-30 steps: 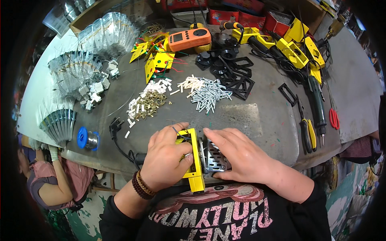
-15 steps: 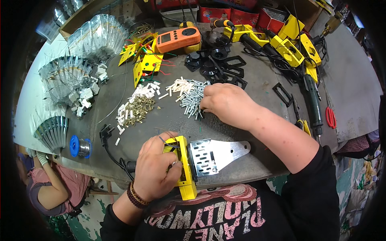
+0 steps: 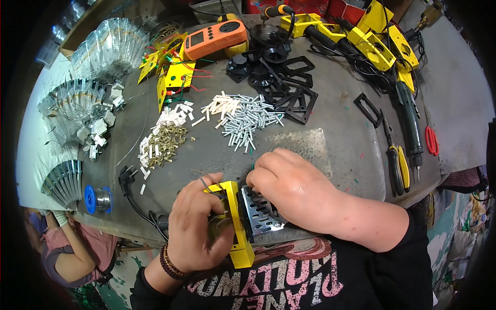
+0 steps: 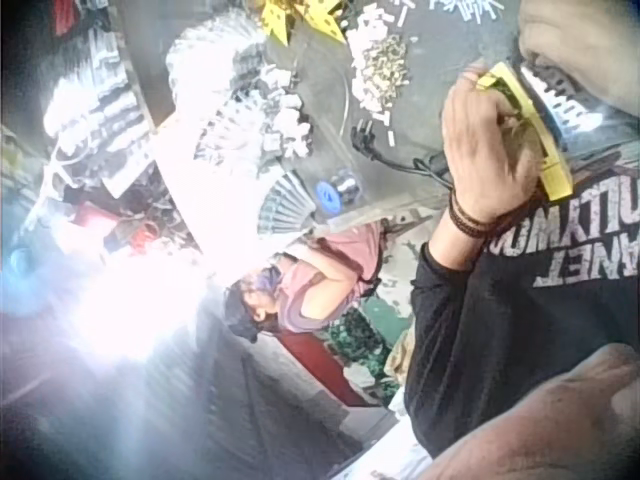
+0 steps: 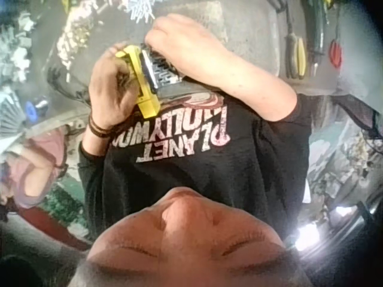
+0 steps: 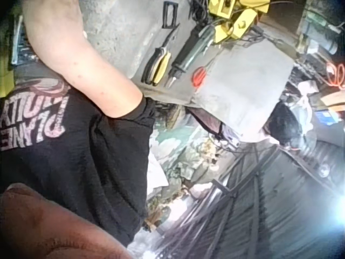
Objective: Assembling the internal components and wiring of a yellow electronic device housing, including soldering and screw fastening.
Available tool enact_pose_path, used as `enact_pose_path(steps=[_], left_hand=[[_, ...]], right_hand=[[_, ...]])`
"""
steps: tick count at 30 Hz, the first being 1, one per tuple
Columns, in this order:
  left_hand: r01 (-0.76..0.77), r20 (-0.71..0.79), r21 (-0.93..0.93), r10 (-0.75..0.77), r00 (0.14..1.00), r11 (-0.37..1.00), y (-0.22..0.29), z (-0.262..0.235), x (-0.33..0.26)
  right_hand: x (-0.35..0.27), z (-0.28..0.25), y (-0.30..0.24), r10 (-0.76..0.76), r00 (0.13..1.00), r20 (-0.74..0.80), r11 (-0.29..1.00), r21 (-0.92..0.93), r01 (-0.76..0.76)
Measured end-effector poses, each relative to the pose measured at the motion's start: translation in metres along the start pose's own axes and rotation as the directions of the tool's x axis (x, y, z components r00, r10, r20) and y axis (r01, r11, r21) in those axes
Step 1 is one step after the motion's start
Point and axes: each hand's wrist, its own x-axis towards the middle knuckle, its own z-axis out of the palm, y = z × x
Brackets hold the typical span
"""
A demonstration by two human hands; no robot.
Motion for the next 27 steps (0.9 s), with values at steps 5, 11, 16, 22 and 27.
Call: enact_pose_path(steps=[5, 11, 16, 22, 27], left_hand=[[0.062, 0.056, -0.093, -0.057, 0.997, 0.994, 0.014, -0.011, 0.005], [0.033, 0.229, 0.148, -0.066, 0.971, 0.989, 0.028, -0.008, 0.019], [0.078, 0.220, 0.150, -0.110, 0.969, 0.986, 0.027, -0.004, 0.020], [0.048, 0.176, 0.108, -0.067, 0.982, 0.993, 0.024, -0.001, 0.018], [-0.014, 0.136, 0.121, -0.002, 0.991, 0.993, 0.022, 0.002, 0.018]], right_hand=[[-0.001, -0.001, -0.002, -0.018, 1.000, 0.011, 0.993, -0.112, 0.019], [-0.005, -0.002, 0.003, 0.089, 0.993, 0.073, 0.993, -0.082, -0.083], [-0.003, 0.011, -0.005, 0.007, 0.993, -0.116, 0.996, -0.091, -0.017], [-0.005, 0.012, -0.007, -0.044, 0.989, -0.139, 0.998, -0.039, 0.038], [-0.006, 0.022, 0.000, -0.021, 0.974, -0.225, 0.997, 0.070, 0.037]])
